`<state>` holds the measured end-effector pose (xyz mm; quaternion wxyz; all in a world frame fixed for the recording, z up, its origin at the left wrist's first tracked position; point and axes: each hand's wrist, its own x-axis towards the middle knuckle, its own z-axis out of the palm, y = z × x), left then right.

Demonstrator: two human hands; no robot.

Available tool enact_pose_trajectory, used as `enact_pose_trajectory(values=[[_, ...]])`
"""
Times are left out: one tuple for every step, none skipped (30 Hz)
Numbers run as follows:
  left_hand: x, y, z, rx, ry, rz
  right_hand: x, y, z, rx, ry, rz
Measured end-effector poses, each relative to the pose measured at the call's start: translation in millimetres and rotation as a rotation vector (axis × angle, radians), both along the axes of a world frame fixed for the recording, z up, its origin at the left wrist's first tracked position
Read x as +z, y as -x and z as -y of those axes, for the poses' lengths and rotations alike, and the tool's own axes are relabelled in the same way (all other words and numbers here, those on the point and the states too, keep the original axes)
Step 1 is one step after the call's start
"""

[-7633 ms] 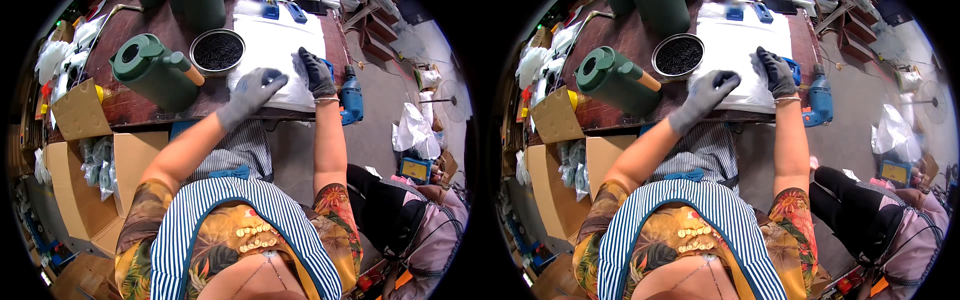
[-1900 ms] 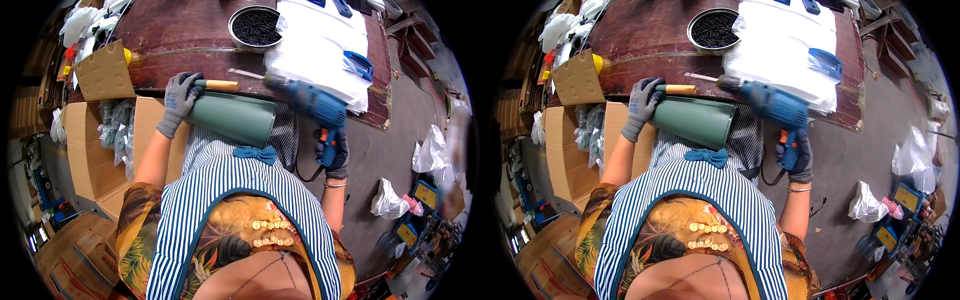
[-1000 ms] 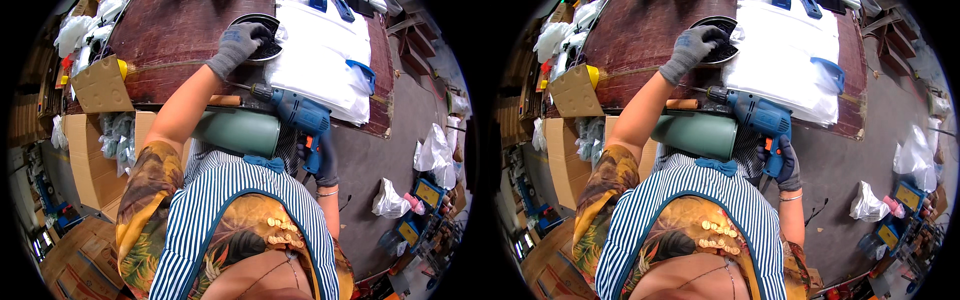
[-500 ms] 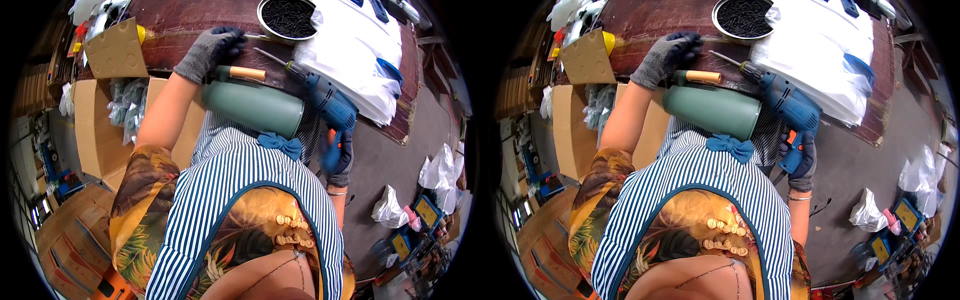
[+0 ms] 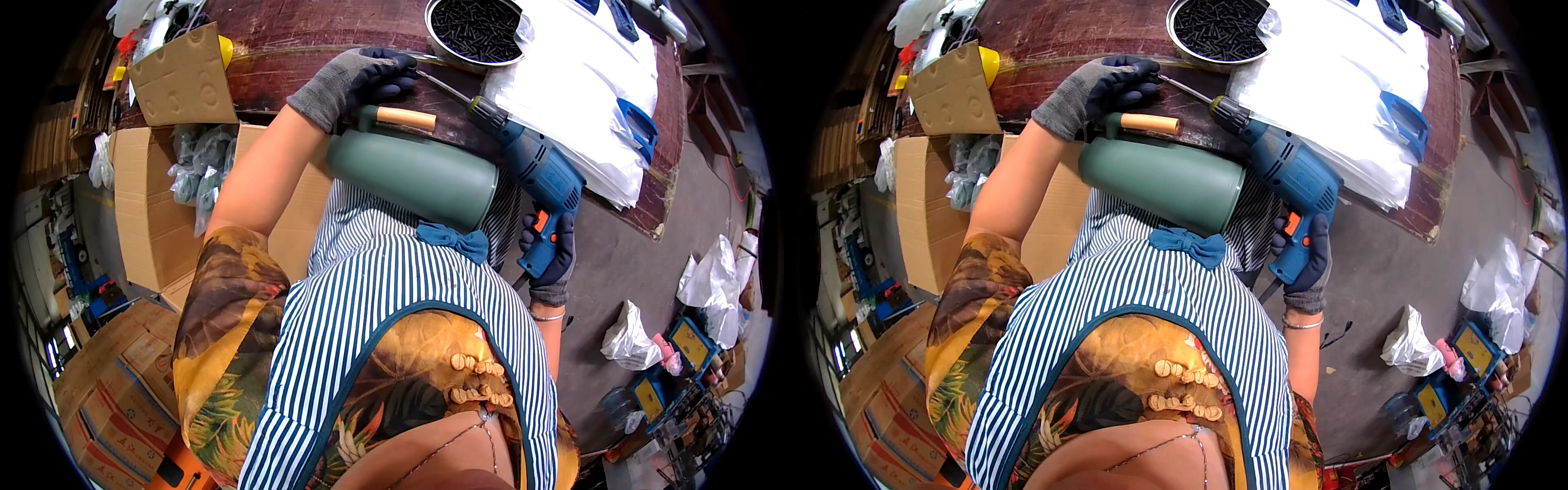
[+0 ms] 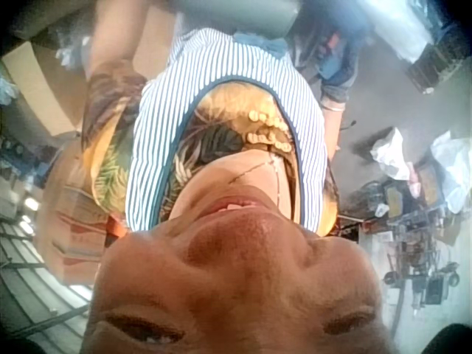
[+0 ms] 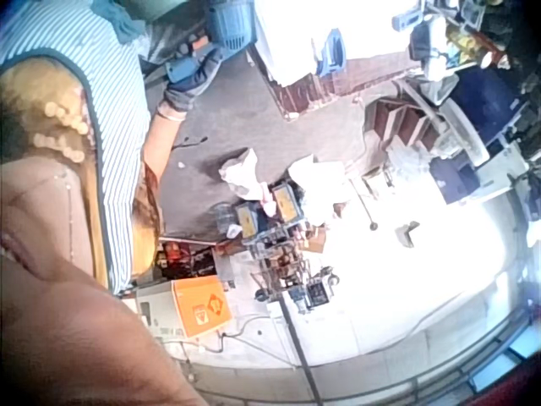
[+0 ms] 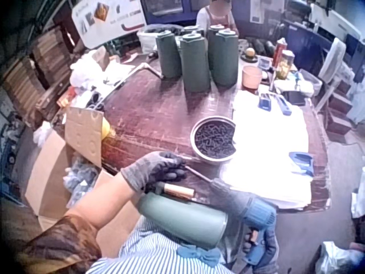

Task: The person assembles thermal pitchers by attaching wooden handles with a power drill, placing the finished pitchers into individual plastic bags, and then packing the bagged pitchers into a large cardboard box which is eventually taped closed.

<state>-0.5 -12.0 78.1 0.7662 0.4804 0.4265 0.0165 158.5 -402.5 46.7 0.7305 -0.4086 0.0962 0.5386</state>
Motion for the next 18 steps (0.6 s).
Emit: enact_pose_trajectory(values=[[-1.4, -1.6, 2.4, 0.012, -0.027, -0.009, 0.5, 0.4, -0.2, -0.003, 0.009, -0.005], [-2.5, -1.8, 4.0, 0.023, -0.055, -0.019, 0.9, 0.8, -0.3, -0.005, 0.017, -0.009], [-3.2, -2.2, 4.7, 0.011, -0.081, -0.004, 0.9, 1.2, -0.2, -0.011, 0.024, -0.013], [-3.9, -2.4, 5.4, -0.001, -0.107, 0.012, 0.3, 1.9, -0.1, -0.017, 0.015, -0.019], [-4.7, -2.7, 6.2, -0.013, -0.133, 0.028, -1.1, 2.7, 0.1, -0.022, 0.005, -0.025], [-4.5, -2.0, 6.7, -0.004, -0.109, 0.035, -1.8, 3.4, 0.3, -0.026, -0.004, -0.031], [-4.4, -1.1, 7.2, 0.006, -0.085, 0.042, -3.2, 3.5, 0.7, -0.025, -0.014, -0.040], [-3.9, -0.5, 7.3, 0.017, -0.060, 0.048, -5.1, 3.0, 1.0, -0.022, -0.024, -0.048], [-4.8, 1.5, 6.4, -0.006, -0.052, 0.042, -4.3, 4.3, 0.0, -0.015, -0.031, -0.062], [-6.1, 1.5, 3.0, -0.027, -0.043, 0.035, -1.2, 2.1, -0.9, 0.037, 0.045, 0.049], [-6.6, 1.6, 0.8, -0.047, -0.034, 0.027, 4.1, -3.0, -2.5, 0.091, 0.119, 0.161], [-5.6, 1.0, 2.0, -0.062, -0.031, 0.042, 7.5, -5.2, -4.6, 0.143, 0.192, 0.268], [-12.0, 2.8, -2.5, -0.111, -0.041, 0.069, 6.8, -6.7, -5.6, 0.142, 0.155, 0.263], [-15.0, 5.8, -2.4, -0.141, -0.079, 0.092, 5.5, -8.6, -6.4, 0.141, 0.118, 0.258], [-16.3, 6.0, -2.6, -0.176, -0.119, 0.122, 4.3, -11.7, -7.0, 0.135, 0.082, 0.259], [-15.8, 9.6, -4.3, -0.171, -0.109, 0.126, 0.4, -11.6, -6.7, 0.099, 0.060, 0.184], [-13.8, 15.3, -7.2, -0.167, -0.100, 0.131, -0.4, -10.0, -6.9, 0.080, 0.037, 0.157], [-14.0, 17.3, -9.7, -0.167, -0.088, 0.141, 1.7, -8.7, -7.0, 0.058, 0.018, 0.134]])
